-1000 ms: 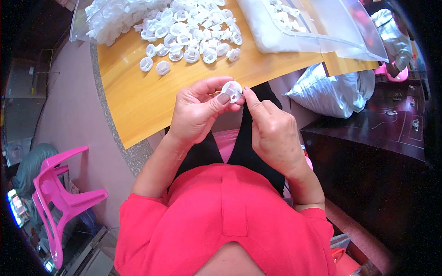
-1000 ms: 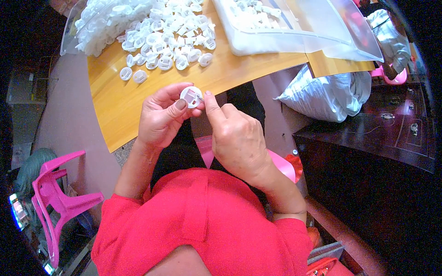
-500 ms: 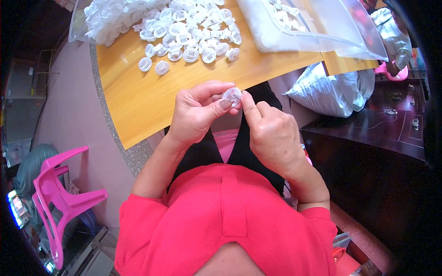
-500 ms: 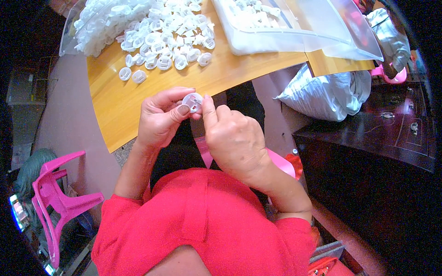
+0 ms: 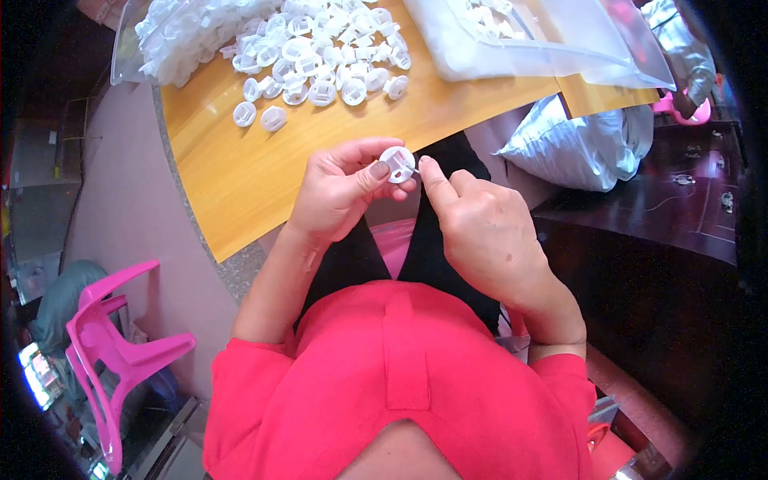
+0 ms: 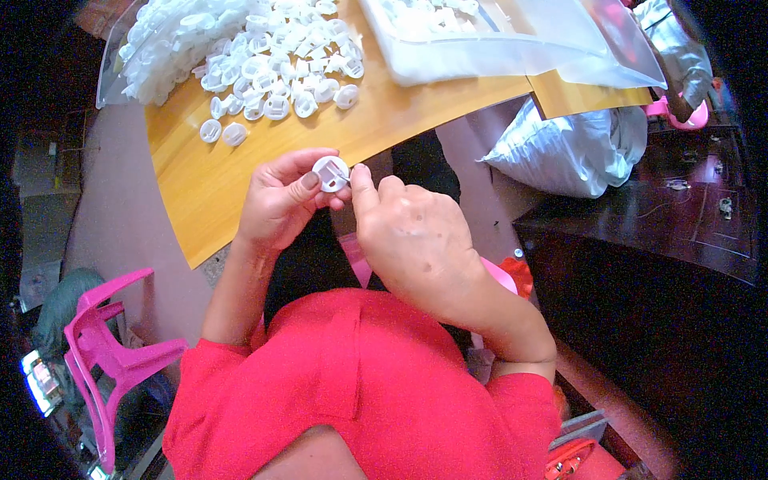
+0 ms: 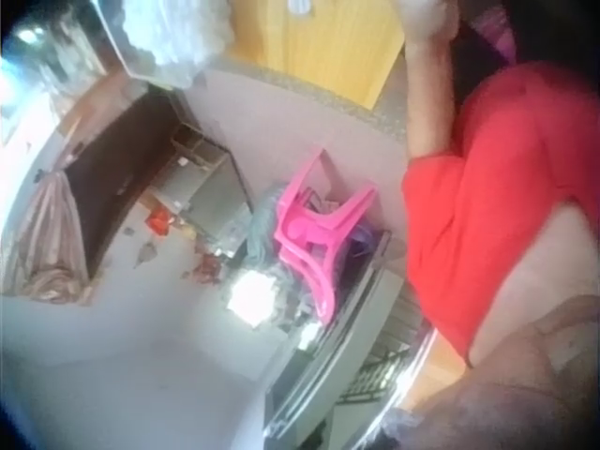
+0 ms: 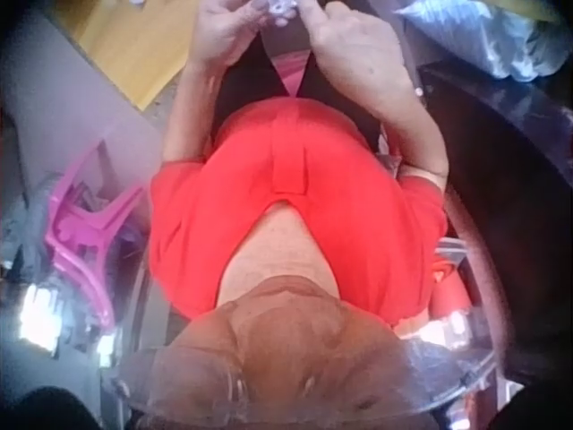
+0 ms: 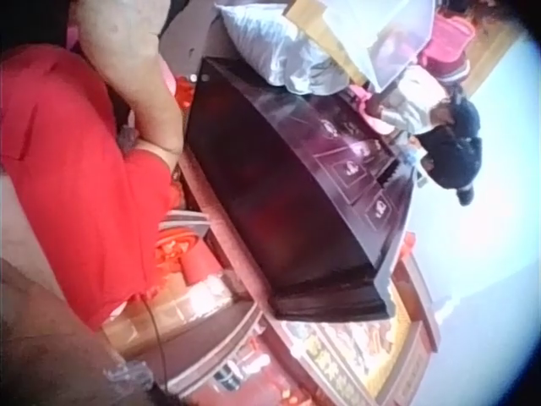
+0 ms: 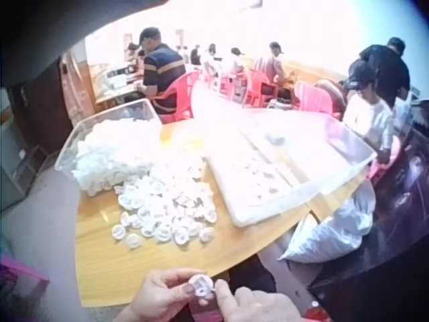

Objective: The person cleans or deburrs small white plastic components using a small pointed tool.

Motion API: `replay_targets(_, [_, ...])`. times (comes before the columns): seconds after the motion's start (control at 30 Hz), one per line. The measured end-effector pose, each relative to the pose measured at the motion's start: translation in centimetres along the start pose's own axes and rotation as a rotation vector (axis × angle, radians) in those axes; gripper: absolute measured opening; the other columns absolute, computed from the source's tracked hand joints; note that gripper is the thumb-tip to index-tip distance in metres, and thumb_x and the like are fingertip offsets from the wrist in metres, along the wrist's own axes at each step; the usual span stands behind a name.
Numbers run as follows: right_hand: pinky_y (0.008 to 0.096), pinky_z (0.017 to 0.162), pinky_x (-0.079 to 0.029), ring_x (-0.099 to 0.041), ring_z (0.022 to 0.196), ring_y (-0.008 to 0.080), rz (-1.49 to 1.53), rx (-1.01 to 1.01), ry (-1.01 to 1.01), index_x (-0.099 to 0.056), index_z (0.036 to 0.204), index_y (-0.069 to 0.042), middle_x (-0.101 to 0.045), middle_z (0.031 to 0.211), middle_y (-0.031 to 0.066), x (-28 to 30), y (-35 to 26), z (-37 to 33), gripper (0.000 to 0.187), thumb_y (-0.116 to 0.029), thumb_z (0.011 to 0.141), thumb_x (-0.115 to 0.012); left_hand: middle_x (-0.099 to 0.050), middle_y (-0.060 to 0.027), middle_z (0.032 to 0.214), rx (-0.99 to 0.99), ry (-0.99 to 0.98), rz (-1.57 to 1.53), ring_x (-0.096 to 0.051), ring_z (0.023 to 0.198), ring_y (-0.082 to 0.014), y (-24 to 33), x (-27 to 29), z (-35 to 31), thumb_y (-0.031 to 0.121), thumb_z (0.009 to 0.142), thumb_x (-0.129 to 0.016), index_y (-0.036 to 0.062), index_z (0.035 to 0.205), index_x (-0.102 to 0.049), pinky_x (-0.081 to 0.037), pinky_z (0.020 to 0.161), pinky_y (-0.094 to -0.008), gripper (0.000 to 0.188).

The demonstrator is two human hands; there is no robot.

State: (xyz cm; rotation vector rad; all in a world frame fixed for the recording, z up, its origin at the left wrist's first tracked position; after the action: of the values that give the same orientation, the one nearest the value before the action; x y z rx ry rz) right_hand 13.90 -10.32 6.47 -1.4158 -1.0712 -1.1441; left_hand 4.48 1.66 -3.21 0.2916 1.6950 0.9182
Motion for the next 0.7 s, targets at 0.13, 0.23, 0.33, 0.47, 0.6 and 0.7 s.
replay_targets(0.13, [0.0358,0.054,-0.048,-0.06,0.064,0.025,0.011,-0.048,0.079,-0.055,0.12,0.003,-0.053,0.073,0.0099,0.2,-0.1,0.0,0.042,-0.003,0.078,-0.055,-0.065,-0.0192,0.104,0.007,-0.014,-0.062,-0.067,0.088,-0.0258,0.3,-0.1,0.0,0.005,0.091,-0.059,-0.007,0.118,-0.057,-0.056,0.072,-0.0326,0.03])
replay_targets(0.23, [0.035,0.054,-0.048,-0.059,0.063,0.0233,-0.022,-0.043,0.115,-0.055,0.12,0.002,-0.051,0.071,0.0084,0.2,-0.3,0.0,0.041,-0.004,0.079,-0.056,-0.065,-0.0193,0.103,-0.005,-0.021,-0.058,-0.067,0.087,-0.0257,0.3,-0.2,0.0,0.004,0.09,-0.059,-0.0069,0.118,-0.057,-0.056,0.072,-0.0326,0.03])
replay_targets(0.33, [0.0341,0.053,-0.048,-0.058,0.063,0.0216,-0.082,-0.04,0.122,-0.056,0.119,0.002,-0.051,0.07,0.0074,0.1,-0.5,0.0,0.04,-0.006,0.08,-0.057,-0.065,-0.019,0.103,-0.017,-0.027,-0.044,-0.067,0.087,-0.0251,0.1,-0.3,0.1,0.004,0.09,-0.059,-0.0069,0.117,-0.057,-0.056,0.072,-0.0325,0.03])
replay_targets(0.47, [0.0324,0.052,-0.047,-0.058,0.063,0.0202,-0.14,-0.027,0.124,-0.057,0.119,0.003,-0.051,0.071,0.0066,0.1,-0.6,0.0,0.04,-0.008,0.081,-0.056,-0.066,-0.0187,0.102,-0.02,-0.021,-0.033,-0.067,0.086,-0.0243,0.1,-0.5,0.0,0.005,0.089,-0.061,-0.007,0.116,-0.058,-0.056,0.073,-0.0324,0.03])
replay_targets(0.6, [0.03,0.051,-0.047,-0.057,0.062,0.0185,-0.228,0.031,0.154,-0.058,0.117,0.005,-0.051,0.07,0.0059,-0.2,-0.8,-0.1,0.039,-0.009,0.081,-0.056,-0.066,-0.0184,0.102,-0.011,-0.023,-0.026,-0.066,0.086,-0.0239,0.0,-0.6,-0.1,0.005,0.088,-0.062,-0.0071,0.116,-0.058,-0.056,0.073,-0.0323,0.031])
replay_targets(0.7, [0.0279,0.049,-0.046,-0.057,0.062,0.0168,-0.362,0.054,0.148,-0.06,0.115,0.006,-0.052,0.07,0.0054,-0.7,-1.1,-0.2,0.038,-0.01,0.08,-0.057,-0.066,-0.0178,0.099,-0.008,-0.01,0.013,-0.066,0.083,-0.0223,-0.1,-0.7,-0.1,0.005,0.088,-0.064,-0.0072,0.116,-0.058,-0.056,0.073,-0.032,0.031])
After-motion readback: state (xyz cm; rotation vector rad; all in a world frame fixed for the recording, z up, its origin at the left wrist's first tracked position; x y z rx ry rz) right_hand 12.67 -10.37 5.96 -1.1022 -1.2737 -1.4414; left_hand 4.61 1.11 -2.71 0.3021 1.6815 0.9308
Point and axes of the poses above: each hand's wrist, its own z-axis towards the middle knuckle, its own x-axis out of the back of the hand, y = z × x, the point moved 4 cm from there along z, towards the middle knuckle
